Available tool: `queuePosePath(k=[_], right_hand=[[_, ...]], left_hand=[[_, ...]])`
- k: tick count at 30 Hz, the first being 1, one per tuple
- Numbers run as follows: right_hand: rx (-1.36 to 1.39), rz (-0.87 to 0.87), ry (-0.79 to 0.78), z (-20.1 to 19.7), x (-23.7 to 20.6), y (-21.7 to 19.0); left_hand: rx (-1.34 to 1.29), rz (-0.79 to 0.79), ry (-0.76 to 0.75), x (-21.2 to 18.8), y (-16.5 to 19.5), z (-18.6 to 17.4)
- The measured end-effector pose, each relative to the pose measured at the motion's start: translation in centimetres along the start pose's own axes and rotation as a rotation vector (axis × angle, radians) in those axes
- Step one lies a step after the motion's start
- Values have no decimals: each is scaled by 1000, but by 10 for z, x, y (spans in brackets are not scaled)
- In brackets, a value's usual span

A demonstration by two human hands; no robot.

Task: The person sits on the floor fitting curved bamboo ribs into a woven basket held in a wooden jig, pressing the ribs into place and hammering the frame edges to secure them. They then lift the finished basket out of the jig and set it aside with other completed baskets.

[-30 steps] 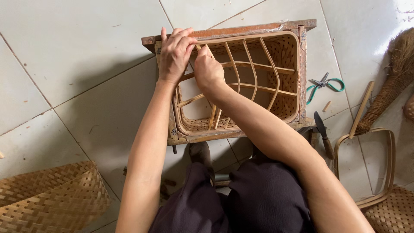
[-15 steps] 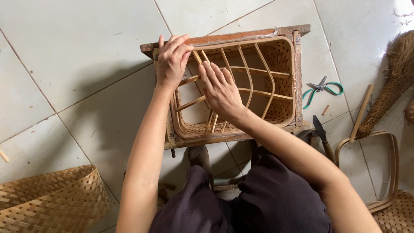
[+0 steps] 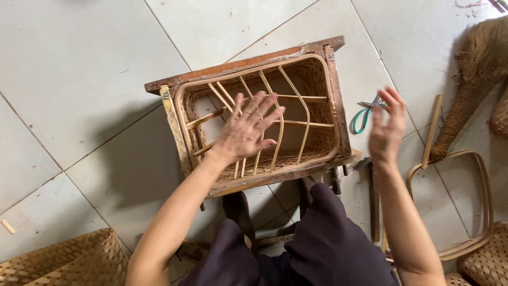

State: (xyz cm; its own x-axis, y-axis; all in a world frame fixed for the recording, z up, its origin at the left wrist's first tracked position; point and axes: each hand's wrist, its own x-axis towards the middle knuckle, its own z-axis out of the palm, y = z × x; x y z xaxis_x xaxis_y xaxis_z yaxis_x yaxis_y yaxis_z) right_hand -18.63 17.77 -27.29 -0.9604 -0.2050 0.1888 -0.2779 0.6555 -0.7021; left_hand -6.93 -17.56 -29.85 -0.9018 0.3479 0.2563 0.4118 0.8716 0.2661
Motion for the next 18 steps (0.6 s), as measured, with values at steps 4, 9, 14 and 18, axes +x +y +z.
queuePosePath(k=[4, 9, 14, 18], right_hand=[[-166, 229, -40, -36, -65, 102], [-308, 192, -89, -41, -168, 171], [-438, 242, -41, -34, -218, 169], [-541, 291, -58, -36, -230, 163]], left_hand=[[-47, 65, -213, 32, 24, 17], [54, 4, -510, 29, 30, 30], [32, 109, -147, 30, 34, 44], [50, 94, -190, 39, 46, 45]])
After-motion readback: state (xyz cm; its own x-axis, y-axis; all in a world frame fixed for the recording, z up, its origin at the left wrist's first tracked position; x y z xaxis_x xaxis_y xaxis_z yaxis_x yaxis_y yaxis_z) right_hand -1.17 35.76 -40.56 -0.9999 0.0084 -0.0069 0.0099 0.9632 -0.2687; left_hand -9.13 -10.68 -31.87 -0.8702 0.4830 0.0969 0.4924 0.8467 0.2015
